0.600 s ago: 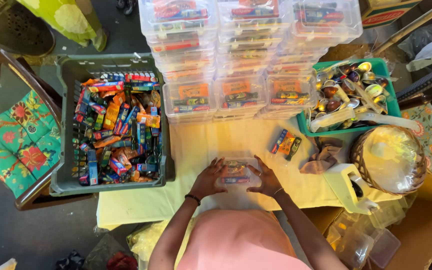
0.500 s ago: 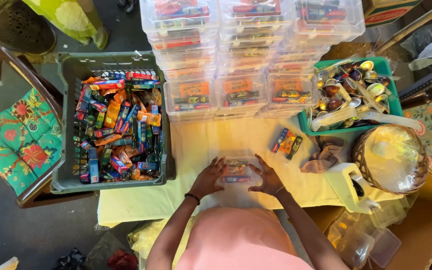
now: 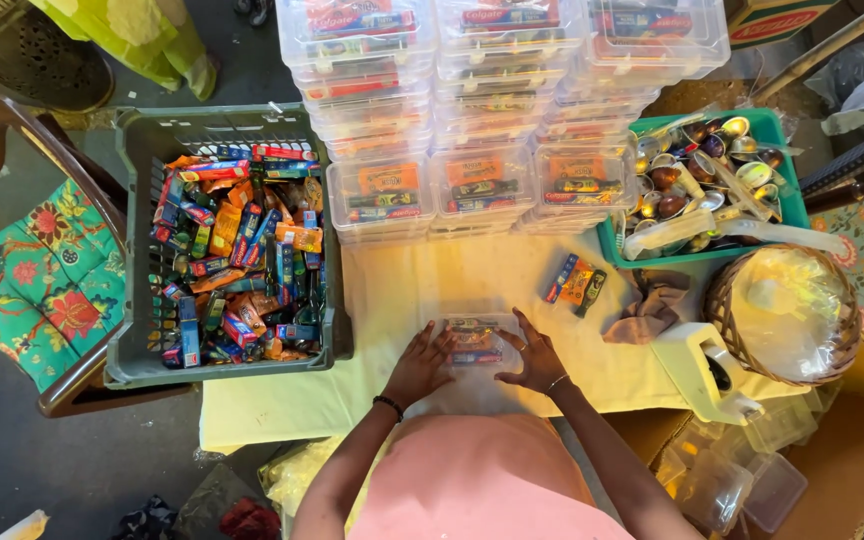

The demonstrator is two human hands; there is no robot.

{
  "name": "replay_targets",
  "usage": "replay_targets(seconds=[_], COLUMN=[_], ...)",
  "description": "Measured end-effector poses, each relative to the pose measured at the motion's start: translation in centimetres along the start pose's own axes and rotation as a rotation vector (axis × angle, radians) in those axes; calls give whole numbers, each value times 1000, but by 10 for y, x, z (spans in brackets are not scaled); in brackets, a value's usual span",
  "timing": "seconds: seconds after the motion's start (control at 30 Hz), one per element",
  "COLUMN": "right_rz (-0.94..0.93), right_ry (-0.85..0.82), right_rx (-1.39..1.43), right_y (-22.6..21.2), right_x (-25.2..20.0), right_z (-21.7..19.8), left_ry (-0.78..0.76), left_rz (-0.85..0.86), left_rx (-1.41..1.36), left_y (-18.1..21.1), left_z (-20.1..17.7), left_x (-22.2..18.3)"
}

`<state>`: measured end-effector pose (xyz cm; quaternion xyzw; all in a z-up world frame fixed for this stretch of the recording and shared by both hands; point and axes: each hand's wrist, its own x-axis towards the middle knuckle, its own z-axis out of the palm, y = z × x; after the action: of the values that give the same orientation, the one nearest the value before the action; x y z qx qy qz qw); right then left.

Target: Sorting and packing small tubes into plastic containers and bags.

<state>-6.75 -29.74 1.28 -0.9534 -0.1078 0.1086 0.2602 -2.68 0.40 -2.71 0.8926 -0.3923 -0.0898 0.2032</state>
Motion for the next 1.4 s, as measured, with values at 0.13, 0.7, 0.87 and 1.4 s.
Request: replay_targets(seconds=[0.13, 0.7, 0.87, 1.4], right_rz=[32, 159, 119, -11], right_ry=[17, -68, -92, -29], right_rx=[-17, -75, -133, -97], right_y=[0, -4, 7, 25], right_x=[3, -16, -16, -26], right_z=[2, 5, 5, 18], left_ry=[21, 140, 126, 155], left_rz=[-12, -77, -44, 25], left_rx=[-27, -115, -28, 44], left_y=[3, 26, 25, 22], left_z=[12, 19, 24, 31], left_x=[2, -11, -11, -12])
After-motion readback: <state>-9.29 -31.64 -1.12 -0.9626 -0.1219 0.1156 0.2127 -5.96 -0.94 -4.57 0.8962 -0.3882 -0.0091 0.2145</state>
